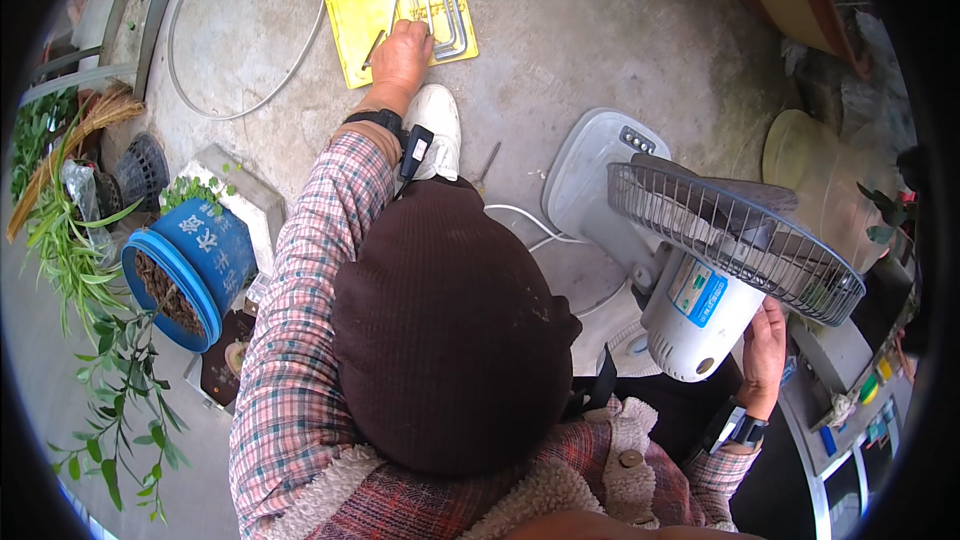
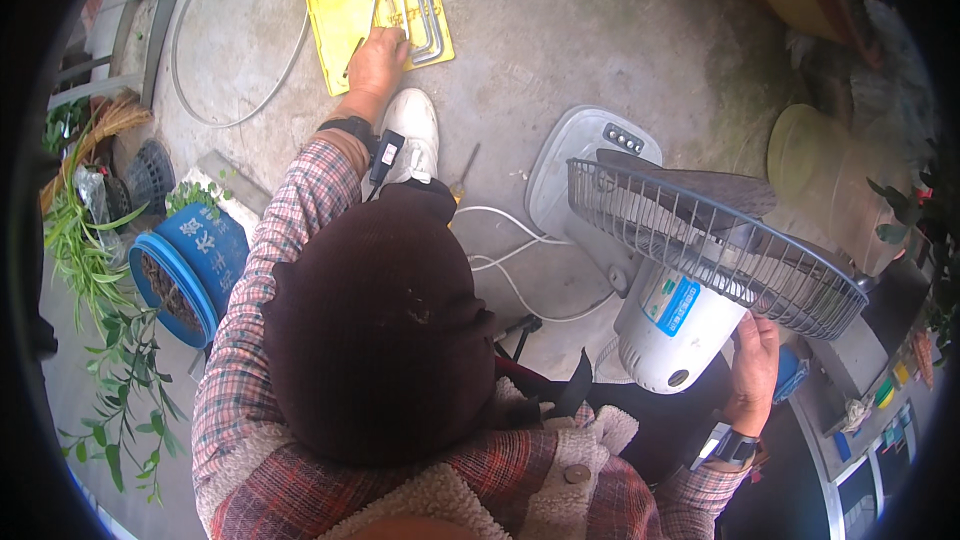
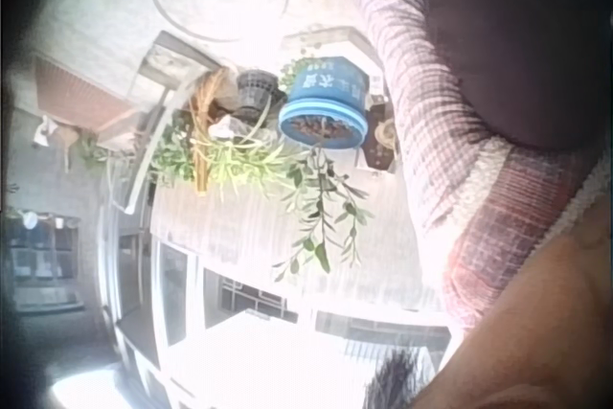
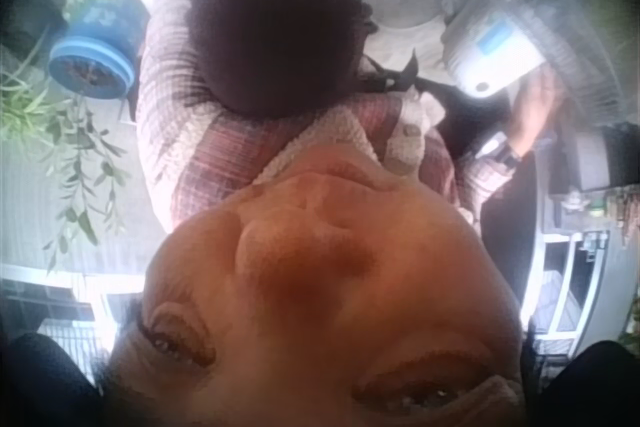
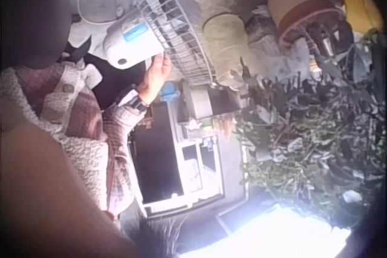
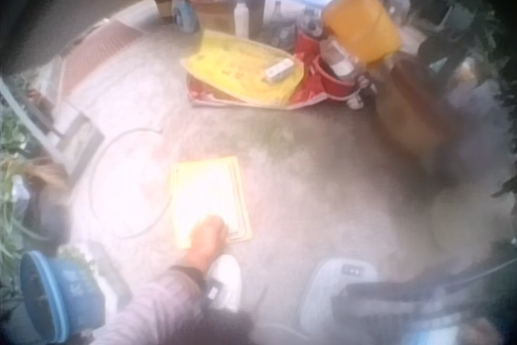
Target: The person sits on the floor and uses an Allen key to adjust a screw on the base of a standing fan. They select a tool from a yellow case, apply it to the fan, and continue working on the same area.
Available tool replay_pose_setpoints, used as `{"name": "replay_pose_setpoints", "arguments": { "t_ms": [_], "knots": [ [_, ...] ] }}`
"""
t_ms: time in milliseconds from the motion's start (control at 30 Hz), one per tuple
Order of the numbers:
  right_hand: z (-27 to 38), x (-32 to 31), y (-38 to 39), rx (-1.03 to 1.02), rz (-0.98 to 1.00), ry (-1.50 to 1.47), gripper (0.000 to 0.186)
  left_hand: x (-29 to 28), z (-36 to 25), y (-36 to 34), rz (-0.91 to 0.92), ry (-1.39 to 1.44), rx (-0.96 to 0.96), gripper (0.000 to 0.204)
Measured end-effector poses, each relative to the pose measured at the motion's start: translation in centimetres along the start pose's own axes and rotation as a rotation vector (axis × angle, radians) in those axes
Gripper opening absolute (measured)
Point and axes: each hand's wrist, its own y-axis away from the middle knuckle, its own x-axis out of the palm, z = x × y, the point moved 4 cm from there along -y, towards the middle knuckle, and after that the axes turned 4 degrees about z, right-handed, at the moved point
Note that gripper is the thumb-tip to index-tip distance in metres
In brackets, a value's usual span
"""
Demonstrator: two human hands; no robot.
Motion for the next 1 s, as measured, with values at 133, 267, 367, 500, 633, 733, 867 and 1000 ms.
{"name": "replay_pose_setpoints", "arguments": {
  "t_ms": [133, 267, 367, 500, 633, 733, 867, 1000],
  "knots": [
    [0.2, -0.2, -0.2, -0.013, 0.014, -0.021, 0.026, 0.2, -0.3, -0.2, 0.005, -0.053, 0.054, 0.018],
    [0.0, -0.9, -0.3, 0.025, -0.025, 0.030, 0.026, 1.1, -0.4, -0.6, 0.071, -0.081, 0.053, 0.020],
    [-0.1, -1.1, -0.4, 0.039, -0.015, 0.042, 0.026, 1.4, -0.5, -0.8, 0.073, -0.069, 0.069, 0.019],
    [0.4, -0.8, -0.2, 0.028, -0.032, 0.116, 0.029, 0.9, 0.0, -1.0, 0.098, -0.099, 0.139, 0.019],
    [0.7, -0.1, 0.7, -0.020, -0.094, 0.009, 0.027, 0.0, 0.8, -1.2, 0.086, -0.128, 0.178, 0.022],
    [0.6, 0.5, 1.4, -0.011, -0.147, -0.046, 0.022, -0.1, 0.9, -1.0, 0.094, -0.169, 0.198, 0.027],
    [0.9, 1.6, 2.1, -0.038, -0.083, 0.002, 0.025, -0.8, 0.9, -0.5, 0.071, -0.139, 0.218, 0.028],
    [2.0, 0.9, 4.1, -0.031, -0.101, 0.022, 0.027, -3.5, 3.5, -0.5, -0.026, -0.030, 0.086, 0.023]
  ]
}}
